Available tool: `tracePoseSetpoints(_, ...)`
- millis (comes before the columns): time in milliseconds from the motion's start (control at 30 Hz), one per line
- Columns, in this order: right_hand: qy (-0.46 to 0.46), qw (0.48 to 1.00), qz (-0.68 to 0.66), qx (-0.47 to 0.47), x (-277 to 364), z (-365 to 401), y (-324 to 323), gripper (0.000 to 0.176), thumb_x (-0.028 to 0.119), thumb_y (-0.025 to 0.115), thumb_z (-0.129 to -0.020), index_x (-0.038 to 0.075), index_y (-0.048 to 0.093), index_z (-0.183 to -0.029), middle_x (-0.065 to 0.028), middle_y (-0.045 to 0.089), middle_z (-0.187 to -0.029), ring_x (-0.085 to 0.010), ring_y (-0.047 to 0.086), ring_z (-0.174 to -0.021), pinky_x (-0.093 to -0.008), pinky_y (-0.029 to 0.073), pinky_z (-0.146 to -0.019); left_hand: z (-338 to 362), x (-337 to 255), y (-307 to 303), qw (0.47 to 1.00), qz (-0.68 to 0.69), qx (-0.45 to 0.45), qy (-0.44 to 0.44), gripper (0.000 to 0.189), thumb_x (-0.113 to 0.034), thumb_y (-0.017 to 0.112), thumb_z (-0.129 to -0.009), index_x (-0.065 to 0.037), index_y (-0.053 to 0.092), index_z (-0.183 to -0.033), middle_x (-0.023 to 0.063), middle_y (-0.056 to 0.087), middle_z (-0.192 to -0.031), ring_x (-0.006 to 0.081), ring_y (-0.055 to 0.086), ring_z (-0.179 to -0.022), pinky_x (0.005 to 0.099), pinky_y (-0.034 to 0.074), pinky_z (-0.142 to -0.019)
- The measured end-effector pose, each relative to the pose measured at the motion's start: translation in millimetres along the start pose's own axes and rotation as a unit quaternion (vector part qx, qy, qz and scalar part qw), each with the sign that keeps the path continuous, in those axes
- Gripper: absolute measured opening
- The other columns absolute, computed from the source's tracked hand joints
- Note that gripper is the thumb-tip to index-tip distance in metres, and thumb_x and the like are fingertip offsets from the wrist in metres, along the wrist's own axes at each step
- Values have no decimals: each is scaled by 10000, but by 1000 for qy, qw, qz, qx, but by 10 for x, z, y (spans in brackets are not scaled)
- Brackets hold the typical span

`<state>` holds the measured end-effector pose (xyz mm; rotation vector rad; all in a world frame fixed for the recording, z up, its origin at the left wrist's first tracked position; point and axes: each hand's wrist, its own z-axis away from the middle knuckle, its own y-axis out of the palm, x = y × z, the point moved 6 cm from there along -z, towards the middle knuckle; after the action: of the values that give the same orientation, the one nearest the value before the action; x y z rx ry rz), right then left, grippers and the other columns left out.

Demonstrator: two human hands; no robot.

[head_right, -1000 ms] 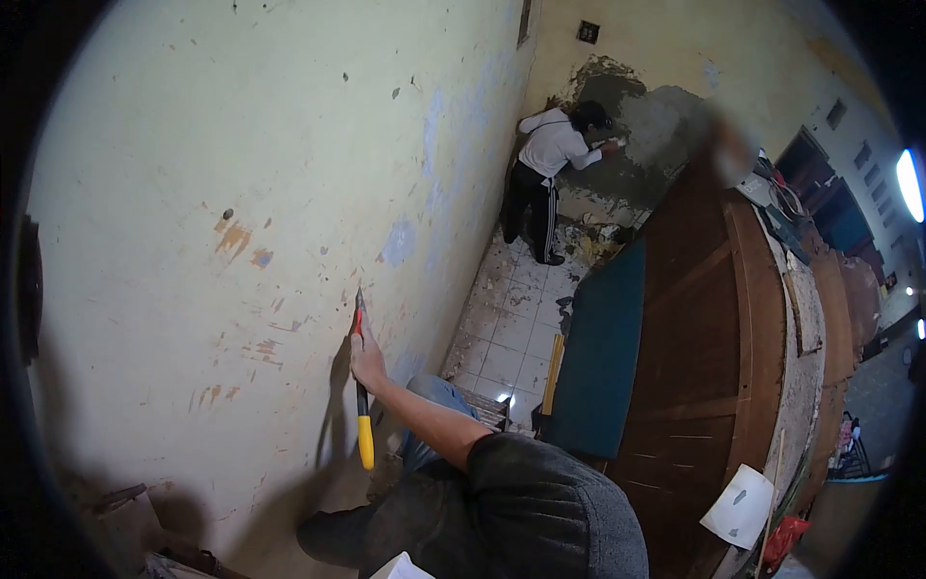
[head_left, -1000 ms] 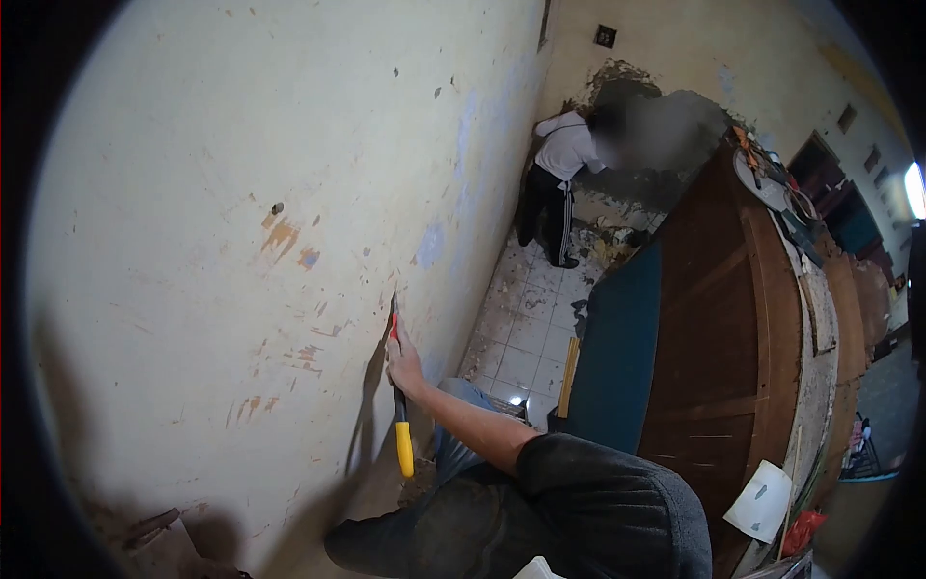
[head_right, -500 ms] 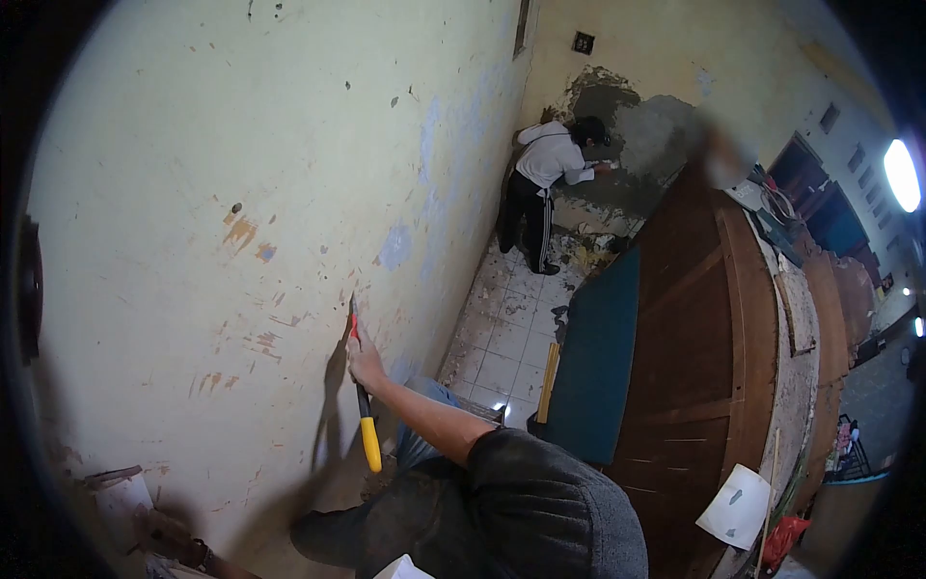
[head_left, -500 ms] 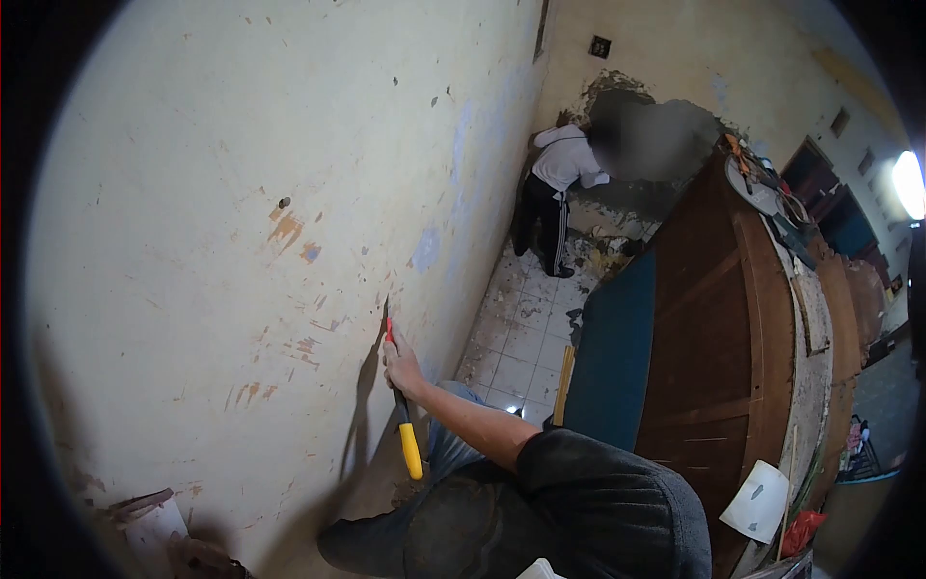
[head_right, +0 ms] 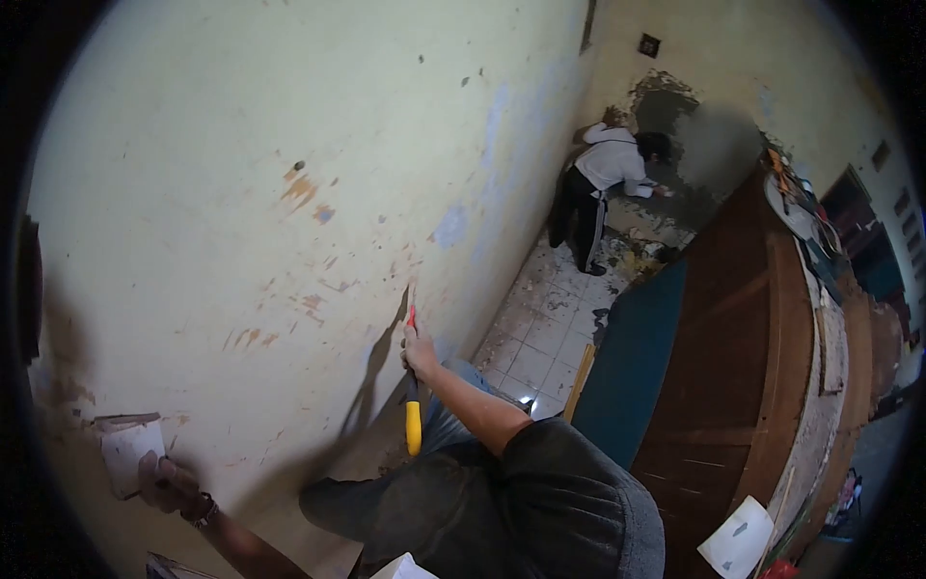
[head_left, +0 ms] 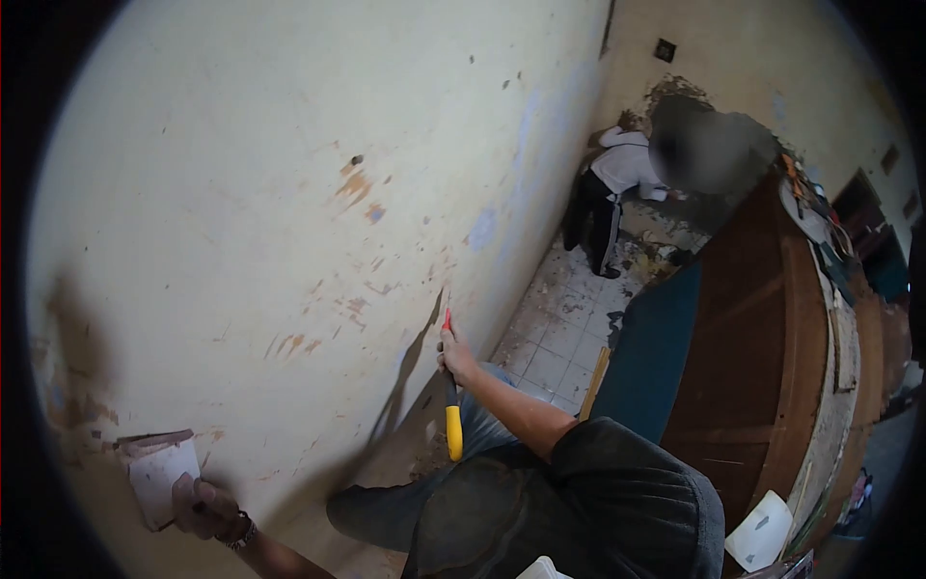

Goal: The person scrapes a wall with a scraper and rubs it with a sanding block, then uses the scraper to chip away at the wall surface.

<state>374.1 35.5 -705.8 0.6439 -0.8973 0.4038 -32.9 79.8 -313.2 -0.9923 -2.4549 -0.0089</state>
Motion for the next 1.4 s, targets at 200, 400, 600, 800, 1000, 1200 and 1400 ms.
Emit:
tracePoseSetpoints(200,-20,999,-20,19,201,174,199,531,260,395,-995,236,225,-1497,-32,448,-740,-97,403,-409,-261,382,-363,-94,-81,4,999,-4,-34,-3,344,-280,539,-943,54,579,-870,150,627,-749,271,606,-588,356,511,-513)
tracePoseSetpoints(400,-57,998,-25,-21,354,-5,129,552,229,383,-994,264,195,-1513,-33,448,-747,-93,392,-399,-255,371,-355,-48,-59,11,1000,-2,-13,21,322,-254,540,-955,47,614,-869,159,642,-846,265,615,-658,360,522,-562)
tracePoseSetpoints(600,-52,998,-26,-9,389,18,204,554,224,379,-993,281,193,-1513,-29,448,-748,-92,373,-397,-255,369,-356,-119,-97,12,999,-14,-29,26,343,-251,541,-945,17,536,-732,140,589,-703,271,602,-543,362,524,-480)
tracePoseSetpoints(800,-40,998,-38,-23,363,-98,210,557,204,378,-993,285,191,-1512,-22,438,-722,-91,362,-399,-256,368,-358,-70,-92,-7,998,-25,-31,56,305,-230,542,-946,13,530,-762,135,581,-730,268,607,-560,360,528,-479)
tracePoseSetpoints(1000,-44,999,-9,-20,407,-62,189,551,204,371,-996,270,192,-1513,-26,443,-719,-89,372,-399,-263,372,-357,6,-26,-1,999,-22,-29,33,295,-241,545,-949,5,530,-786,133,575,-745,258,601,-570,361,538,-493)
tracePoseSetpoints(1200,-47,999,9,-20,386,-86,183,553,195,370,-997,250,185,-1515,-16,428,-682,-93,371,-388,-268,366,-346,-9,-53,-14,999,-27,-23,26,255,-218,523,-963,16,543,-864,130,574,-763,244,600,-584,350,536,-496)
tracePoseSetpoints(1400,-97,992,36,-78,548,-384,150,521,178,388,-989,216,245,-1488,-6,407,-637,-99,366,-382,-272,359,-336,-69,-154,-1,995,-47,-20,88,290,-243,555,-947,42,540,-897,135,575,-781,237,600,-583,333,530,-489)
